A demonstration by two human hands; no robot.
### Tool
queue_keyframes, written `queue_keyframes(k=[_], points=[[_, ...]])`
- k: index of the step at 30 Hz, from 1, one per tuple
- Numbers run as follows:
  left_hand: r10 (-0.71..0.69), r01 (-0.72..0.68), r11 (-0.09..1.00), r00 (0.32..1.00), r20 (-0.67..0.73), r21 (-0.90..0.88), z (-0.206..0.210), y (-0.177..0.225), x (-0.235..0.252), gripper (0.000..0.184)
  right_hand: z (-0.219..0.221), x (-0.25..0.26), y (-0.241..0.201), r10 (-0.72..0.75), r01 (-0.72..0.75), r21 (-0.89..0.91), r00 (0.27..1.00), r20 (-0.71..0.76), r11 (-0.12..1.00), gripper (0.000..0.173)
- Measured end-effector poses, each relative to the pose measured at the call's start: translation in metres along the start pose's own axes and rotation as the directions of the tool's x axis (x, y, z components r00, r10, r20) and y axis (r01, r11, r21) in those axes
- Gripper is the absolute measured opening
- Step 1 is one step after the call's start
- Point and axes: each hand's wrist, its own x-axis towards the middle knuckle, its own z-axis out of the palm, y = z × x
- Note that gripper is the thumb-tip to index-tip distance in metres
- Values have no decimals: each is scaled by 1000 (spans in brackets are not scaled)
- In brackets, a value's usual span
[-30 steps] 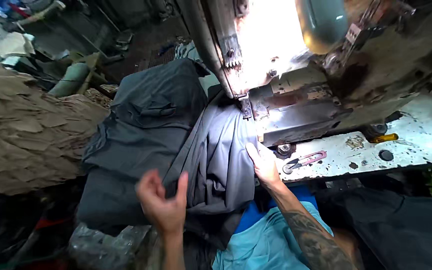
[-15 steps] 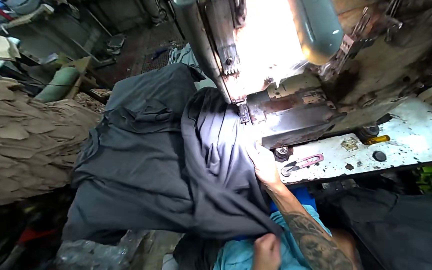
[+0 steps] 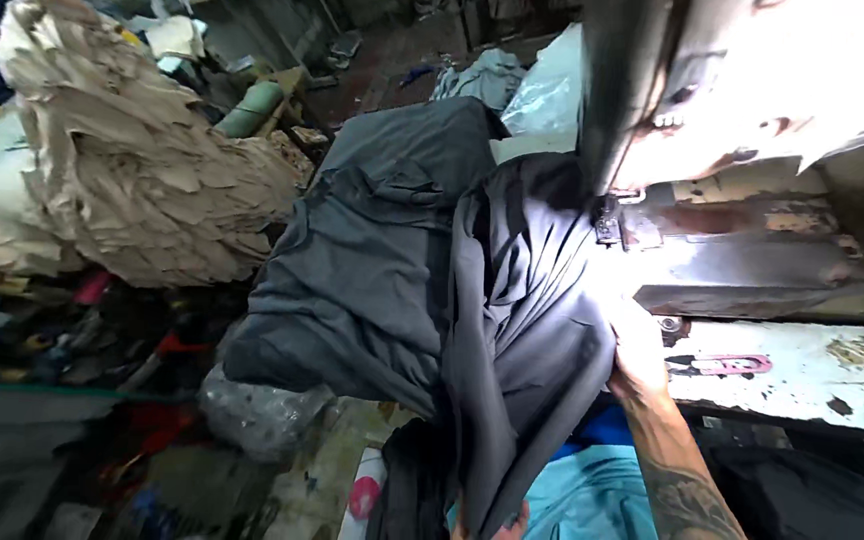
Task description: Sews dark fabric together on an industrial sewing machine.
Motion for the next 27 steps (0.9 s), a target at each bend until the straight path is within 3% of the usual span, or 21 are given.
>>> queue_keyframes(k=[2,3,4,5,6,7,8,10,11,14,16,18,21,23,25,27], points=[[28,-29,997,999,15,77,1,6,-3,52,0,-1,2,-14,14,-25,1000,2,1000,22],[48,-51,974,999,19,220,2,11,-3,52,0,-1,2,-23,23,-38,1000,-5,999,23],[95,-89,879,995,11,468,10,18,-2,52,1,0,1,-34,33,-50,999,-13,998,24],[176,-160,662,983,57,732,23,30,0,43,2,1,0,-44,43,-65,999,-20,997,24],[289,-276,331,940,182,902,43,45,1,27,1,2,-1,-53,51,-81,998,-21,995,25],[379,-389,-2,852,361,921,69,62,3,19,0,2,-1,-61,59,-98,998,-19,993,25],[419,-471,-257,733,536,844,105,81,5,23,0,1,-1,-66,64,-111,998,-17,992,26],[389,-525,-557,519,761,643,194,110,12,30,-1,0,-2,-79,76,-132,997,-15,988,26],[350,-507,-620,504,790,598,235,119,23,32,-1,1,-2,-98,96,-133,995,-7,986,27],[138,-459,-553,773,620,695,319,135,85,27,0,1,-1,-130,128,-130,992,-1,983,27],[38,-475,-419,842,538,774,340,148,109,22,0,0,0,-118,117,-142,993,0,983,23],[81,-482,-215,858,507,850,354,162,84,19,0,-1,1,-88,86,-119,996,-15,989,20],[329,-583,195,797,507,789,312,198,33,27,-2,-1,1,-28,29,-84,999,15,996,22],[505,-635,267,733,456,725,263,190,0,37,-3,0,2,-10,11,-50,999,32,999,21],[525,-592,309,759,386,744,214,179,-9,41,-3,0,2,0,3,-58,999,46,998,21],[542,-541,296,774,328,787,177,185,6,29,-2,0,1,-6,10,-63,999,50,998,21]])
